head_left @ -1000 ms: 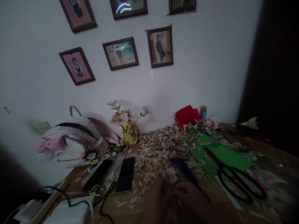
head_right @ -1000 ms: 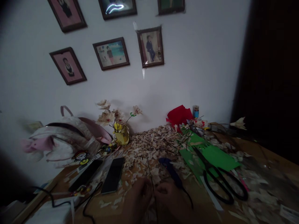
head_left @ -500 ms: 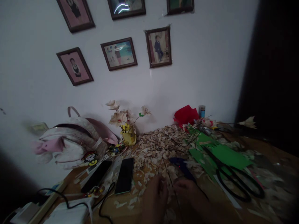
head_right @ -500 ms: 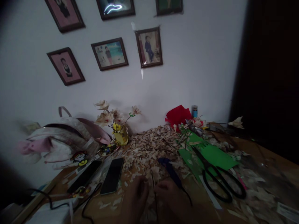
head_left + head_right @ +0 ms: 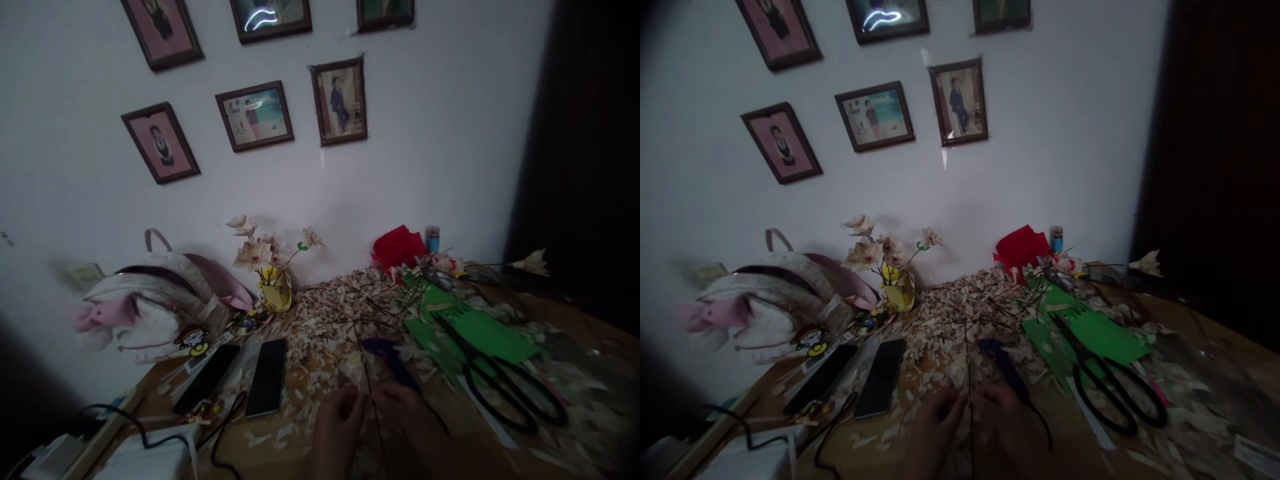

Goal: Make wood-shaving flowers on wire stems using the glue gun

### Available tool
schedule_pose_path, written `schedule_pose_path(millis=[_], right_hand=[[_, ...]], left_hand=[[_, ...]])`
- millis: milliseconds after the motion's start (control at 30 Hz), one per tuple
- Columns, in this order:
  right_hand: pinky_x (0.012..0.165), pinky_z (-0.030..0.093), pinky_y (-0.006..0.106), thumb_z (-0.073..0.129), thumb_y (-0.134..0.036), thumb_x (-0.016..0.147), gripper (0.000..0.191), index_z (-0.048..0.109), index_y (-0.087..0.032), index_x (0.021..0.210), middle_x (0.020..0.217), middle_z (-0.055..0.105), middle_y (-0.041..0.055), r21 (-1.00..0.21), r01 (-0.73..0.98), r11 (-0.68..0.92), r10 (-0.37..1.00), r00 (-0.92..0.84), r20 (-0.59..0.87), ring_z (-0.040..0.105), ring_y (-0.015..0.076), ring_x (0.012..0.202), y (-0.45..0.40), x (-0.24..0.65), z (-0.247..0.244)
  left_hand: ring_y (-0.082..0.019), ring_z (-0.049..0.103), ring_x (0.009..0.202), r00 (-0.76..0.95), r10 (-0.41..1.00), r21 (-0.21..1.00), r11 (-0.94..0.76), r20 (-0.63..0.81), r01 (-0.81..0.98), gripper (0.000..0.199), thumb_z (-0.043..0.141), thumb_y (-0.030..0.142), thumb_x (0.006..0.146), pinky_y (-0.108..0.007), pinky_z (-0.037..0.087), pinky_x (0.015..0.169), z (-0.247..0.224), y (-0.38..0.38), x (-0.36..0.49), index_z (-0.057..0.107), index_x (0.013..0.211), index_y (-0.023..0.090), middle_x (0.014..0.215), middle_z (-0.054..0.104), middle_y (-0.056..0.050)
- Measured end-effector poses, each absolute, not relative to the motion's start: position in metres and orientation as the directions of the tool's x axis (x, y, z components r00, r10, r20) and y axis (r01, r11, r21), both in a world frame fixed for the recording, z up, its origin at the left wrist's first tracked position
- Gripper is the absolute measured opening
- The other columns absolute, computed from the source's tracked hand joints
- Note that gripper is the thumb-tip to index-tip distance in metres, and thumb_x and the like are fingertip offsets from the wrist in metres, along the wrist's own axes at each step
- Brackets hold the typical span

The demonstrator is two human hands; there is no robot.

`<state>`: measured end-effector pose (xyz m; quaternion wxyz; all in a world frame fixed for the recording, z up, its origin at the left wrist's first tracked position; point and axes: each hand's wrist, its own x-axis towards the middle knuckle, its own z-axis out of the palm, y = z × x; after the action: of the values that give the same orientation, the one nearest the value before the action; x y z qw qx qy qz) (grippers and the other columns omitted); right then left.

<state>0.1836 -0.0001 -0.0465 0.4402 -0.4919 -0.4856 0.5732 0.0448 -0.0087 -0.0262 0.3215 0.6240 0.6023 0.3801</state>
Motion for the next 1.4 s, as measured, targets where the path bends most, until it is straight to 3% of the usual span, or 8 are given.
schedule_pose_path(millis=[100,500,767,1033,1200,1400], right_hand=[[0.047,0.029,0.022,0.058,-0.048,0.062,0.030,0.053,-0.019,0.060,0.050,0.040,-0.0062,-0.991,-0.023,-0.130,0.980,-0.152,-0.125,0.036,0.0091,0.049,0.000,0.183,-0.041],[0.054,0.037,0.024,0.055,-0.049,0.064,0.031,0.060,-0.018,0.062,0.058,0.053,-0.0020,-0.995,0.058,-0.083,0.987,-0.134,-0.090,0.047,0.0133,0.058,-0.005,0.182,-0.035],[0.051,0.032,0.024,0.053,-0.045,0.065,0.027,0.056,-0.019,0.061,0.056,0.046,-0.0037,-0.994,0.068,-0.082,0.982,-0.164,-0.092,0.041,0.0116,0.054,-0.005,0.182,-0.035],[0.053,0.036,0.023,0.053,-0.048,0.065,0.030,0.062,-0.019,0.067,0.058,0.054,-0.0021,-0.985,0.138,-0.105,0.982,-0.141,-0.124,0.047,0.0130,0.056,-0.006,0.181,-0.034],[0.058,0.041,0.024,0.053,-0.047,0.064,0.031,0.064,-0.018,0.067,0.065,0.060,0.0005,-0.984,0.150,-0.098,0.985,-0.125,-0.117,0.054,0.0161,0.065,-0.009,0.181,-0.028],[0.058,0.041,0.024,0.057,-0.046,0.063,0.028,0.064,-0.019,0.065,0.061,0.059,-0.0007,-0.991,0.073,-0.109,0.985,-0.126,-0.118,0.052,0.0145,0.061,-0.008,0.181,-0.029]], left_hand=[[-0.017,0.053,0.063,-0.022,0.995,0.879,-0.077,0.099,0.471,0.032,0.045,0.043,0.074,-0.026,0.039,0.060,-0.025,-0.009,0.044,0.060,0.066,0.016,0.064,0.063,-0.004],[-0.014,0.044,0.057,-0.076,0.995,0.903,-0.032,0.072,0.429,0.031,0.048,0.049,0.068,-0.025,0.034,0.056,-0.024,-0.005,0.045,0.048,0.059,0.019,0.055,0.046,0.003],[-0.014,0.043,0.055,-0.093,0.992,0.934,-0.046,0.084,0.354,0.047,0.048,0.066,0.064,-0.024,0.036,0.053,-0.023,-0.007,0.049,0.047,0.056,0.020,0.052,0.044,0.004],[-0.014,0.043,0.055,-0.130,0.988,0.945,-0.040,0.086,0.325,0.054,0.047,0.074,0.059,-0.026,0.036,0.054,-0.028,-0.008,0.050,0.048,0.056,0.020,0.053,0.043,0.003],[-0.017,0.046,0.058,-0.150,0.985,0.956,-0.035,0.082,0.292,0.053,0.049,0.072,0.059,-0.027,0.037,0.058,-0.027,-0.009,0.051,0.050,0.058,0.019,0.056,0.048,0.001],[-0.017,0.047,0.057,-0.145,0.986,0.963,-0.038,0.079,0.268,0.046,0.054,0.064,0.061,-0.028,0.037,0.057,-0.026,-0.010,0.051,0.055,0.060,0.018,0.055,0.050,0.001]])
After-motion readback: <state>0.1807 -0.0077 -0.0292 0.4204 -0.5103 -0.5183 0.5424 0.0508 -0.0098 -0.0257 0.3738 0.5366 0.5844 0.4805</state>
